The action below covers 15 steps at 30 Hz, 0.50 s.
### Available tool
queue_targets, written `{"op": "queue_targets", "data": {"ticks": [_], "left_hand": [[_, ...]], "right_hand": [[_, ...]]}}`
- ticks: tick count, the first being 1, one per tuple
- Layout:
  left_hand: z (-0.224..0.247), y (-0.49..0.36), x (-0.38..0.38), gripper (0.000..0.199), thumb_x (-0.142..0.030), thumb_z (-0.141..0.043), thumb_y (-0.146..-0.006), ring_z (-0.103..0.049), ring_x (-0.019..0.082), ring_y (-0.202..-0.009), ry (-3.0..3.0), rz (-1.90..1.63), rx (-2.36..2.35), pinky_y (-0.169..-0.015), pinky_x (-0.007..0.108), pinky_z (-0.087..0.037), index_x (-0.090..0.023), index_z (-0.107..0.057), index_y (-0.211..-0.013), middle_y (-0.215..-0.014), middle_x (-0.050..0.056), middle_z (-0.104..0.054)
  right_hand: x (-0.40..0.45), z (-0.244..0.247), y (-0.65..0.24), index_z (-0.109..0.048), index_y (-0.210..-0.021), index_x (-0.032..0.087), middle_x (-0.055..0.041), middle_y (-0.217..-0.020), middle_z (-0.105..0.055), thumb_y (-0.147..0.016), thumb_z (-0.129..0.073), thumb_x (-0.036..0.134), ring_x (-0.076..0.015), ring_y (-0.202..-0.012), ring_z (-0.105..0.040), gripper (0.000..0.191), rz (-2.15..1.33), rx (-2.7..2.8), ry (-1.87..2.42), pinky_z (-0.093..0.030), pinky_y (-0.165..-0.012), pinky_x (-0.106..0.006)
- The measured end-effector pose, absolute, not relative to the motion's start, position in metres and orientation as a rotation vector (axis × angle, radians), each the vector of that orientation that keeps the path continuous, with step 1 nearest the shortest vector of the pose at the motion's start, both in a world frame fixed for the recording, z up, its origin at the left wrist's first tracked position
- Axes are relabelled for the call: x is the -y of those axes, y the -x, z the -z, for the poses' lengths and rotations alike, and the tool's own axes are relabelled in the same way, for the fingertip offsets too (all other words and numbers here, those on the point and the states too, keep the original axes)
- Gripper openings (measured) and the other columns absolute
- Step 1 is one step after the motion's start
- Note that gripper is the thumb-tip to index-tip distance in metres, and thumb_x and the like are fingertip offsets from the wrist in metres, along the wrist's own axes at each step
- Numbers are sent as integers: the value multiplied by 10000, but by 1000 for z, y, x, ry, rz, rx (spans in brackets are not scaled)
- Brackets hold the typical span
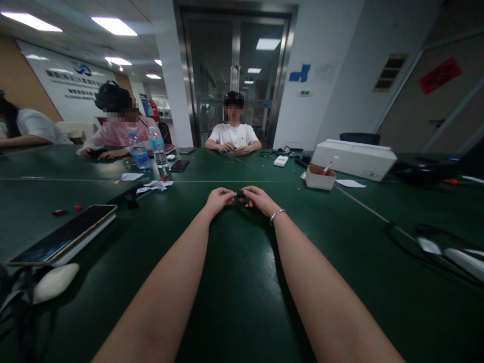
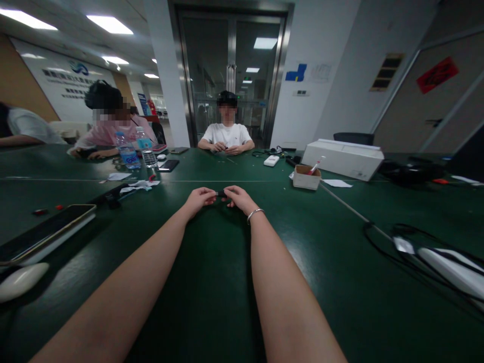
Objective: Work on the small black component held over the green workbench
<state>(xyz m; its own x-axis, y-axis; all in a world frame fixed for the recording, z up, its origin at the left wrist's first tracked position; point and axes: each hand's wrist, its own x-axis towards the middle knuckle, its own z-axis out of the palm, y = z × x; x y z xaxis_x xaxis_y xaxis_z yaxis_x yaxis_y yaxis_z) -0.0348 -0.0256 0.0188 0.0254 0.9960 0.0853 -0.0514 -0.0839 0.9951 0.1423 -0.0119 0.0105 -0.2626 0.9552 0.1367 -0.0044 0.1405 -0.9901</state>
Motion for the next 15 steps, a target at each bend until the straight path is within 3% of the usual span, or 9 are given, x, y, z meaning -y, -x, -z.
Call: {"op": "queue_targets", "data": {"ticks": [7, 15], "left_hand": [[-17, 35, 24, 112, -225, -618, -795, -522, 79, -455, -1358, -1222, -1151, -477, 198, -418, -127, -566, -809, -550, -1, -585], [-15, 34, 23, 163, -254, -657, -766, -568, 88, -521, -1392, -1126, -1130, -540, 210, -454, -124, -569, -812, -611, 14, -612]], "right_hand": [[14, -14, -143, -628, -985, 142, -19, -709, -688, -845, -580, 135, -40, -443, -523, 149, -1320, 1490, 955, -445, -441, -135], [14, -13, -143, -633, -963, 136, -18, -715, -688, -846, -563, 108, -33, -436, -519, 139, -1328, 1457, 925, -455, -441, -125]]}}
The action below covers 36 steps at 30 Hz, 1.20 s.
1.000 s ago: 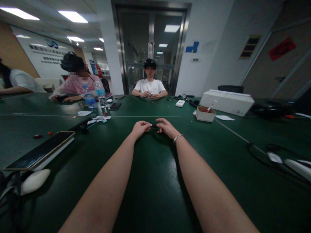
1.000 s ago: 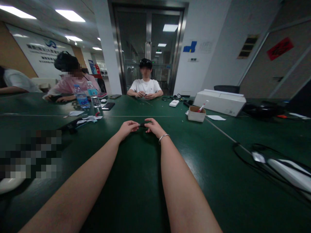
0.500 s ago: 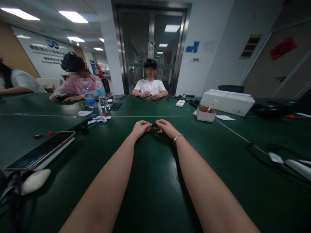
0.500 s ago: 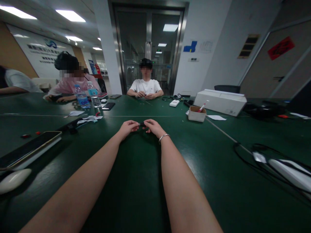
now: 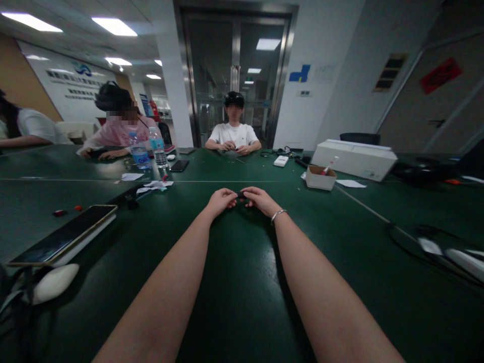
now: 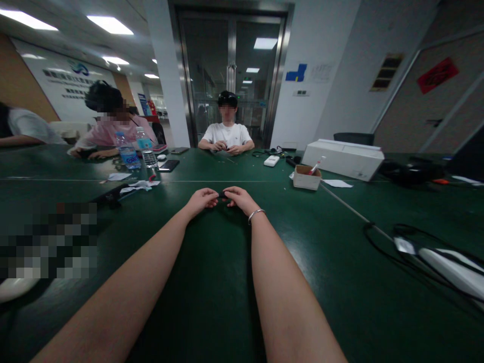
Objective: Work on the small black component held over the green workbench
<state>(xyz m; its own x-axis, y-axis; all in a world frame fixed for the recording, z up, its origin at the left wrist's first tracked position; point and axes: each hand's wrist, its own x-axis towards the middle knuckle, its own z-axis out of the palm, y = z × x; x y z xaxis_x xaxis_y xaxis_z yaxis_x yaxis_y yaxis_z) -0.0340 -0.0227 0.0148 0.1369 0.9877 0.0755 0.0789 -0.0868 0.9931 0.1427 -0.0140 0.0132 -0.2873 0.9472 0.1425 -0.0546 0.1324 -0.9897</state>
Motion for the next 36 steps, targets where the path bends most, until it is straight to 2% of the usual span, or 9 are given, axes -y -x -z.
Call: {"op": "queue_targets", "data": {"ticks": [5, 9, 12, 15, 18, 21, 27, 32, 36], "left_hand": [[-6, 35, 17, 291, -422, -557, -830, -587, 109, -597, -1460, -1155, -1156, -557, 225, -468, -133, -579, -807, -710, 47, -623], [-7, 35, 20, 266, -303, -656, -752, -598, 118, -719, -1517, -1211, -1153, -563, 214, -477, -177, -572, -970, -930, 53, -613], [-10, 35, 23, 223, -233, -620, -768, -579, 102, -653, -1518, -1196, -1135, -543, 200, -462, -175, -557, -974, -819, 28, -593], [-11, 34, 22, 170, -304, -501, -858, -538, 87, -544, -1504, -1162, -1133, -503, 189, -431, -163, -550, -941, -659, 0, -545], [-11, 33, 22, 196, -342, -488, -865, -545, 87, -551, -1475, -1165, -1152, -491, 190, -424, -168, -551, -927, -719, 13, -570], [-13, 32, 25, 186, -250, -599, -783, -570, 87, -605, -1459, -1192, -1155, -515, 192, -437, -182, -545, -948, -840, 17, -592], [-17, 31, 30, 128, -282, -515, -859, -515, 77, -500, -1482, -1194, -1133, -495, 185, -406, -169, -530, -916, -612, -22, -540], [-17, 31, 30, 171, -209, -603, -793, -542, 86, -527, -1459, -1169, -1080, -509, 191, -403, -172, -507, -930, -630, -22, -587], [-13, 34, 25, 187, -315, -602, -812, -556, 93, -537, -1489, -1151, -1107, -543, 207, -419, -147, -527, -847, -622, 7, -608]], "right_hand": [[13, -13, -143, -633, -959, 141, -13, -715, -684, -845, -568, 111, -31, -436, -514, 135, -1355, 1458, 900, -463, -448, -130], [14, -14, -143, -637, -955, 139, -14, -711, -680, -844, -573, 112, -33, -451, -528, 131, -1354, 1453, 909, -460, -448, -124], [15, -14, -143, -637, -958, 139, -8, -705, -677, -843, -577, 110, -27, -446, -521, 133, -1351, 1461, 915, -460, -450, -117], [15, -14, -143, -636, -976, 140, -7, -709, -679, -843, -583, 117, -25, -449, -520, 145, -1350, 1472, 923, -464, -456, -115], [14, -13, -143, -643, -968, 147, -4, -710, -678, -832, -606, 132, -25, -446, -519, 142, -1339, 1471, 926, -460, -445, -114], [14, -13, -144, -652, -952, 150, -6, -711, -678, -822, -622, 139, -28, -453, -527, 134, -1339, 1465, 919, -462, -441, -116], [14, -13, -143, -645, -966, 144, -12, -714, -682, -831, -598, 119, -33, -451, -525, 146, -1356, 1457, 910, -471, -445, -124], [12, -11, -143, -638, -956, 140, -14, -709, -680, -836, -585, 123, -33, -442, -528, 132, -1358, 1423, 912, -459, -437, -123], [12, -11, -144, -633, -963, 134, -22, -719, -684, -840, -580, 121, -32, -440, -531, 135, -1368, 1419, 909, -460, -443, -124]]}}
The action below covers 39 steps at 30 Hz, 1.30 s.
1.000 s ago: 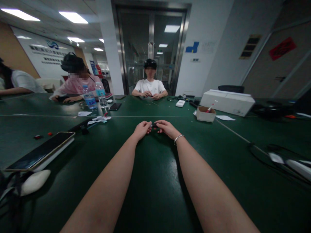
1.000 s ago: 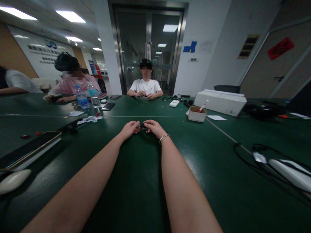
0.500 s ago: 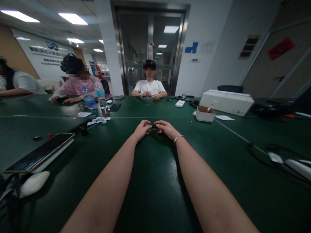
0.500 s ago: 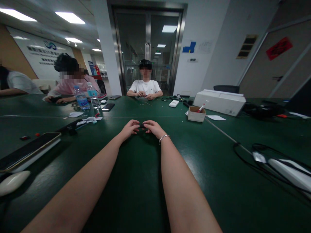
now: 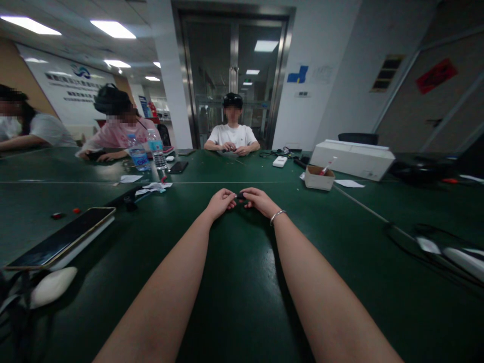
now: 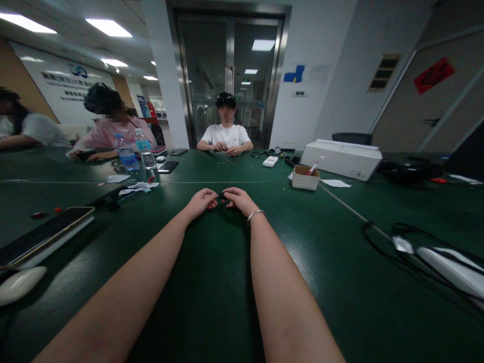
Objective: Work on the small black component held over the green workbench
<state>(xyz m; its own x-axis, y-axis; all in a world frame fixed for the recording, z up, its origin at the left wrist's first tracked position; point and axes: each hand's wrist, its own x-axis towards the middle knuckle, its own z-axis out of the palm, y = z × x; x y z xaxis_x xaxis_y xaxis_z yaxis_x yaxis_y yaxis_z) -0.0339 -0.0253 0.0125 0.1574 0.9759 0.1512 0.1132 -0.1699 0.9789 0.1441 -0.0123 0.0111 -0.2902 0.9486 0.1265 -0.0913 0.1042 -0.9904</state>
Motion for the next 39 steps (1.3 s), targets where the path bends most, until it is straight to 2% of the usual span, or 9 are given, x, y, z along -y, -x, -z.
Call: {"op": "queue_targets", "data": {"ticks": [4, 6, 10, 17, 24, 29, 36, 39], "left_hand": [[-6, 37, 19, 339, -466, -522, -839, -552, 106, -528, -1631, -1132, -1187, -520, 218, -403, -145, -571, -743, -615, 26, -613], [-5, 37, 18, 338, -488, -528, -828, -549, 107, -517, -1664, -1160, -1209, -500, 212, -384, -158, -577, -776, -611, 18, -619], [-7, 35, 22, 255, -433, -552, -829, -544, 94, -493, -1630, -1222, -1162, -477, 188, -354, -187, -541, -896, -599, -13, -605], [-11, 35, 28, 237, -310, -650, -769, -583, 92, -540, -1569, -1162, -1062, -502, 182, -372, -165, -517, -901, -668, 1, -635], [-9, 36, 24, 267, -410, -606, -792, -589, 108, -593, -1580, -1179, -1178, -522, 201, -429, -144, -590, -805, -697, 44, -641], [-9, 35, 24, 247, -365, -660, -751, -565, 97, -555, -1551, -1313, -1123, -507, 193, -433, -180, -559, -881, -643, -12, -595], [-12, 38, 26, 248, -253, -706, -712, -604, 114, -624, -1521, -1245, -1072, -554, 215, -462, -139, -578, -891, -695, 25, -636], [-10, 38, 24, 241, -268, -700, -726, -602, 114, -613, -1525, -1237, -1078, -561, 228, -465, -123, -588, -882, -690, 38, -643]], "right_hand": [[13, -12, -145, -639, -966, 138, -25, -721, -686, -835, -592, 127, -37, -457, -541, 140, -1370, 1431, 904, -469, -455, -127], [13, -12, -145, -642, -960, 141, -21, -726, -686, -828, -597, 120, -36, -456, -540, 141, -1369, 1434, 901, -473, -454, -127], [12, -11, -144, -644, -944, 142, -17, -714, -681, -824, -601, 117, -39, -461, -542, 129, -1364, 1439, 906, -475, -445, -126], [13, -11, -145, -645, -934, 142, -26, -787, -687, -821, -606, 129, -35, -457, -538, 121, -1362, 1407, 883, -492, -458, -143], [14, -11, -145, -639, -944, 147, -13, -753, -679, -814, -608, 124, -34, -451, -533, 136, -1368, 1417, 871, -490, -469, -145], [14, -11, -145, -641, -946, 147, -8, -709, -676, -808, -619, 123, -39, -454, -539, 142, -1366, 1426, 899, -474, -449, -134], [15, -12, -145, -641, -944, 135, -27, -728, -685, -833, -594, 127, -35, -442, -523, 121, -1370, 1399, 884, -482, -465, -140], [15, -12, -145, -640, -936, 135, -27, -749, -684, -828, -593, 114, -36, -450, -532, 120, -1367, 1391, 882, -486, -465, -141]]}}
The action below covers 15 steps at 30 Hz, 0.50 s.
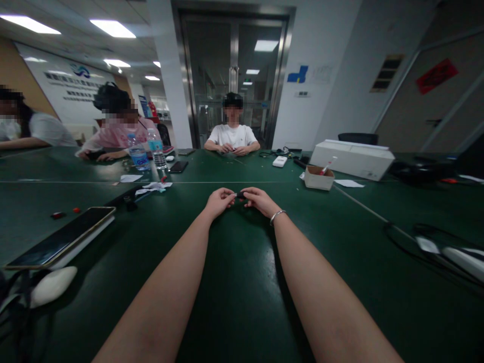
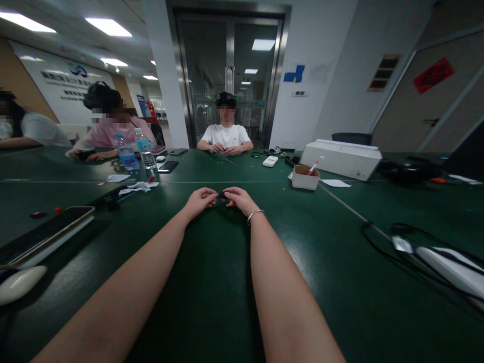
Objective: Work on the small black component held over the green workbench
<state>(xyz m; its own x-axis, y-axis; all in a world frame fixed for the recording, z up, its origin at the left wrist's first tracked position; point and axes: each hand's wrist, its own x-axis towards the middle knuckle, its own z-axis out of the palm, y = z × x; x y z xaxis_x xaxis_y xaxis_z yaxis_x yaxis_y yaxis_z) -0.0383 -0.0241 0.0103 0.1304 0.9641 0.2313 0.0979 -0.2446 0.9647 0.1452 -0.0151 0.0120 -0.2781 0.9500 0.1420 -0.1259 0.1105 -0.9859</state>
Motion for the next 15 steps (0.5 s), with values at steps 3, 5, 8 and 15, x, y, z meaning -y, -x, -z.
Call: {"op": "queue_targets", "data": {"ticks": [3, 5, 8, 15], "left_hand": [[-8, 38, 21, 222, -288, -679, -751, -591, 109, -588, -1525, -1226, -1113, -558, 234, -470, -117, -596, -865, -682, 43, -641], [-8, 38, 20, 217, -313, -662, -767, -582, 105, -569, -1518, -1223, -1137, -552, 235, -473, -121, -601, -847, -675, 40, -636], [-8, 39, 20, 242, -367, -632, -789, -567, 102, -542, -1497, -1229, -1188, -542, 237, -479, -127, -606, -805, -652, 34, -620], [-8, 40, 18, 295, -425, -563, -829, -547, 89, -531, -1393, -1284, -1266, -520, 220, -474, -133, -601, -807, -662, 26, -597]], "right_hand": [[15, -12, -145, -642, -929, 139, -27, -769, -682, -819, -607, 117, -36, -456, -539, 117, -1367, 1386, 882, -494, -473, -147], [15, -12, -145, -642, -932, 141, -32, -788, -686, -815, -613, 121, -36, -459, -542, 122, -1367, 1386, 886, -500, -481, -152], [15, -12, -145, -636, -936, 141, -33, -791, -690, -810, -615, 117, -36, -451, -538, 129, -1370, 1377, 871, -522, -516, -172], [16, -12, -146, -612, -975, 142, -23, -744, -689, -835, -585, 134, -38, -419, -513, 143, -1390, 1327, 831, -557, -596, -232]]}}
